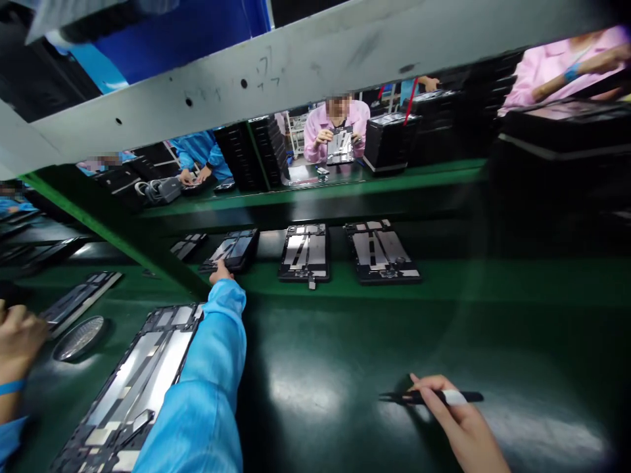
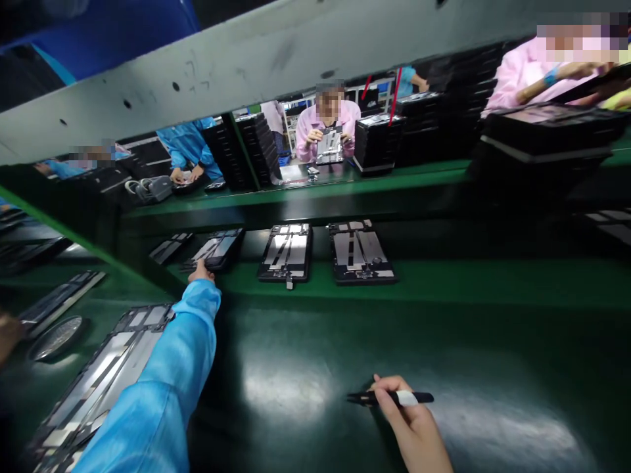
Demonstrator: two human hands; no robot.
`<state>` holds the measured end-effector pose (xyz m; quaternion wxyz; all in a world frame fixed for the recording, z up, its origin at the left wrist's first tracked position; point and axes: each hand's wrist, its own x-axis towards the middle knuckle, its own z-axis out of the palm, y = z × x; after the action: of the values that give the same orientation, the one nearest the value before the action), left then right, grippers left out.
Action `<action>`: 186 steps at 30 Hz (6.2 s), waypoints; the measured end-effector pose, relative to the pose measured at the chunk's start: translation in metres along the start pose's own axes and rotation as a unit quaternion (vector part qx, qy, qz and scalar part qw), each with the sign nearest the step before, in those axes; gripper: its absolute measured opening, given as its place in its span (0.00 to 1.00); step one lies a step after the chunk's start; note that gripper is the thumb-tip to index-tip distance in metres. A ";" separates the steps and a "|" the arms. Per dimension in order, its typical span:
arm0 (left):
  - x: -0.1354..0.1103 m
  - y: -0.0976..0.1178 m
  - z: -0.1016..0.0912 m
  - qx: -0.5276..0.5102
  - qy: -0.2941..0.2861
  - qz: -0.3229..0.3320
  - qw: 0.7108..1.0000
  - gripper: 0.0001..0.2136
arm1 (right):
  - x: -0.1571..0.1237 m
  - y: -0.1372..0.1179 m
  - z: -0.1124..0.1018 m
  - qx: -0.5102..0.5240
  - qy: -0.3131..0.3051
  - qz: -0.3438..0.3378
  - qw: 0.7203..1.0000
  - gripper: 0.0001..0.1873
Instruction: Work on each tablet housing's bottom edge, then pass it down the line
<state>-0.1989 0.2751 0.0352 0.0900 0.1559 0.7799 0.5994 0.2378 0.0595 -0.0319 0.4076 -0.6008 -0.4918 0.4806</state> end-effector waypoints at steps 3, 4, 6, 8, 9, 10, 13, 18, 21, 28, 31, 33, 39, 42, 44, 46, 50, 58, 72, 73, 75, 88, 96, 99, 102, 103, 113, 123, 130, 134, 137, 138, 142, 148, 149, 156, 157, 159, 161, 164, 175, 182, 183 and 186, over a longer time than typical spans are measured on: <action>-0.013 0.018 0.010 -0.052 -0.049 -0.058 0.996 0.16 | 0.001 -0.005 0.003 0.020 0.005 -0.004 1.000 0.17; -0.021 0.026 0.012 -0.069 -0.068 -0.068 0.993 0.16 | 0.001 -0.007 0.004 0.029 0.008 -0.005 1.000 0.19; -0.042 0.041 0.011 -0.102 -0.117 -0.079 0.985 0.16 | 0.001 -0.009 0.006 0.041 0.013 -0.015 0.999 0.24; -0.072 0.052 -0.001 -0.129 -0.182 -0.083 0.971 0.16 | 0.002 -0.008 0.008 0.046 0.026 -0.034 0.998 0.28; -0.090 0.053 -0.012 -0.140 -0.219 -0.085 0.962 0.14 | 0.002 -0.006 0.008 0.050 0.037 -0.042 0.997 0.29; -0.109 0.052 -0.027 -0.147 -0.253 -0.085 0.952 0.13 | 0.001 -0.004 0.008 0.058 0.048 -0.049 0.996 0.30; -0.167 0.030 -0.086 -0.147 -0.338 -0.102 0.924 0.10 | -0.002 -0.002 0.004 0.099 0.105 -0.074 0.987 0.28; -0.254 -0.029 -0.178 -0.087 -0.452 -0.213 0.862 0.17 | -0.016 -0.020 -0.003 0.137 0.138 -0.120 0.973 0.25; -0.303 -0.052 -0.196 -0.129 -0.434 -0.313 0.835 0.21 | -0.024 -0.033 -0.007 0.110 0.096 -0.115 0.983 0.24; -0.334 -0.061 -0.200 -0.026 -0.671 -0.372 0.641 0.23 | -0.045 -0.019 -0.046 -0.106 -0.025 -0.115 0.987 0.23; -0.300 -0.061 -0.204 0.068 -0.742 -0.115 0.657 0.21 | -0.059 0.000 -0.059 -0.167 -0.020 -0.094 0.981 0.24; -0.280 -0.063 -0.201 0.101 -0.682 0.096 0.718 0.17 | -0.065 0.009 -0.059 -0.170 -0.027 -0.086 0.981 0.25; -0.271 -0.071 -0.193 0.159 -0.628 0.348 0.677 0.18 | -0.067 0.005 -0.055 -0.178 -0.026 -0.076 0.981 0.26; -0.275 -0.068 -0.189 0.164 -0.608 0.382 0.677 0.12 | -0.072 -0.009 -0.051 -0.210 -0.003 -0.100 0.973 0.26; -0.279 -0.066 -0.185 0.161 -0.614 0.386 0.670 0.09 | -0.076 -0.019 -0.040 -0.213 -0.014 -0.143 0.967 0.24; -0.282 -0.065 -0.180 0.159 -0.620 0.390 0.662 0.06 | -0.079 -0.028 -0.022 -0.206 -0.066 -0.186 0.958 0.21; -0.288 -0.068 -0.176 0.137 -0.630 0.371 0.668 0.05 | -0.076 -0.037 0.012 -0.203 -0.143 -0.222 0.943 0.18; -0.290 -0.075 -0.177 0.079 -0.655 0.289 0.694 0.04 | -0.069 -0.036 0.026 -0.194 -0.143 -0.214 0.947 0.16; -0.289 -0.073 -0.182 0.133 -0.634 0.372 0.665 0.05 | -0.074 -0.028 0.033 -0.195 -0.134 -0.240 0.941 0.22; -0.289 -0.073 -0.182 0.137 -0.635 0.378 0.660 0.05 | -0.075 -0.026 0.034 -0.199 -0.132 -0.245 0.940 0.22; -0.288 -0.073 -0.184 0.147 -0.623 0.416 0.646 0.05 | -0.076 -0.023 0.035 -0.207 -0.131 -0.251 0.937 0.24; -0.265 -0.084 -0.196 0.160 -0.514 0.686 0.490 0.14 | -0.075 -0.015 0.033 -0.198 -0.142 -0.260 0.935 0.31; -0.263 -0.088 -0.195 0.146 -0.529 0.675 0.494 0.15 | -0.075 -0.015 0.030 -0.182 -0.145 -0.261 0.937 0.30; -0.264 -0.086 -0.195 0.159 -0.529 0.683 0.478 0.14 | -0.076 -0.014 0.029 -0.177 -0.149 -0.255 0.939 0.31; -0.264 -0.083 -0.194 0.150 -0.529 0.686 0.477 0.14 | -0.075 -0.014 0.029 -0.178 -0.150 -0.254 0.939 0.33; -0.265 -0.083 -0.194 0.148 -0.527 0.690 0.474 0.14 | -0.075 -0.014 0.029 -0.179 -0.149 -0.254 0.939 0.33; -0.275 -0.089 -0.198 0.199 -0.532 0.657 0.495 0.17 | -0.094 -0.026 -0.002 -0.095 -0.147 -0.169 0.970 0.20; -0.276 -0.090 -0.198 0.187 -0.543 0.640 0.511 0.17 | -0.097 -0.016 0.009 -0.070 -0.146 -0.142 0.976 0.08; -0.272 -0.089 -0.198 0.189 -0.545 0.640 0.507 0.19 | -0.099 -0.010 -0.005 -0.080 -0.090 -0.092 0.988 0.10; -0.266 -0.087 -0.196 0.154 -0.538 0.661 0.499 0.17 | -0.100 -0.009 -0.005 -0.060 -0.086 -0.079 0.991 0.10; -0.262 -0.085 -0.195 0.128 -0.531 0.675 0.496 0.14 | -0.101 -0.011 0.000 -0.040 -0.126 -0.120 0.984 0.10; -0.261 -0.085 -0.195 0.123 -0.528 0.677 0.497 0.14 | -0.101 -0.012 0.002 -0.040 -0.142 -0.140 0.979 0.10; -0.262 -0.084 -0.193 0.117 -0.526 0.674 0.505 0.14 | -0.098 -0.021 0.006 -0.066 -0.182 -0.181 0.964 0.10; -0.261 -0.087 -0.195 0.111 -0.532 0.662 0.516 0.14 | -0.099 -0.020 0.006 -0.048 -0.203 -0.094 0.973 0.09; -0.259 -0.086 -0.197 0.103 -0.537 0.654 0.522 0.14 | -0.101 -0.018 0.005 -0.032 -0.196 -0.070 0.978 0.09; -0.246 -0.087 -0.233 0.084 -0.599 0.652 0.457 0.10 | -0.110 -0.018 0.017 -0.003 -0.189 0.031 0.981 0.10; -0.246 -0.088 -0.236 0.093 -0.600 0.657 0.447 0.10 | -0.109 -0.020 0.023 -0.028 -0.206 0.024 0.978 0.09; -0.247 -0.091 -0.238 0.105 -0.596 0.662 0.442 0.11 | -0.106 -0.023 0.034 -0.086 -0.221 -0.018 0.971 0.07; -0.248 -0.094 -0.238 0.105 -0.593 0.663 0.445 0.12 | -0.103 -0.025 0.043 -0.137 -0.216 -0.062 0.965 0.06; -0.249 -0.097 -0.236 0.100 -0.592 0.661 0.450 0.12 | -0.101 -0.025 0.053 -0.167 -0.218 -0.084 0.958 0.06; -0.254 -0.091 -0.231 0.094 -0.609 0.630 0.473 0.11 | -0.074 -0.037 0.020 0.027 -0.170 0.009 0.985 0.10; -0.268 -0.084 -0.194 0.073 -0.536 0.654 0.529 0.10 | -0.030 -0.048 0.013 -0.020 -0.245 0.078 0.966 0.12; -0.268 -0.085 -0.192 0.075 -0.532 0.658 0.528 0.10 | -0.029 -0.048 0.015 -0.020 -0.248 0.080 0.965 0.12; -0.267 -0.089 -0.191 0.080 -0.526 0.661 0.528 0.09 | -0.029 -0.047 0.019 -0.006 -0.261 0.079 0.962 0.11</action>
<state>-0.0238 -0.0122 -0.0119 0.0492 0.9209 0.3095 0.2316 0.2087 0.0399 0.0143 0.2214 -0.4939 -0.5351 0.6486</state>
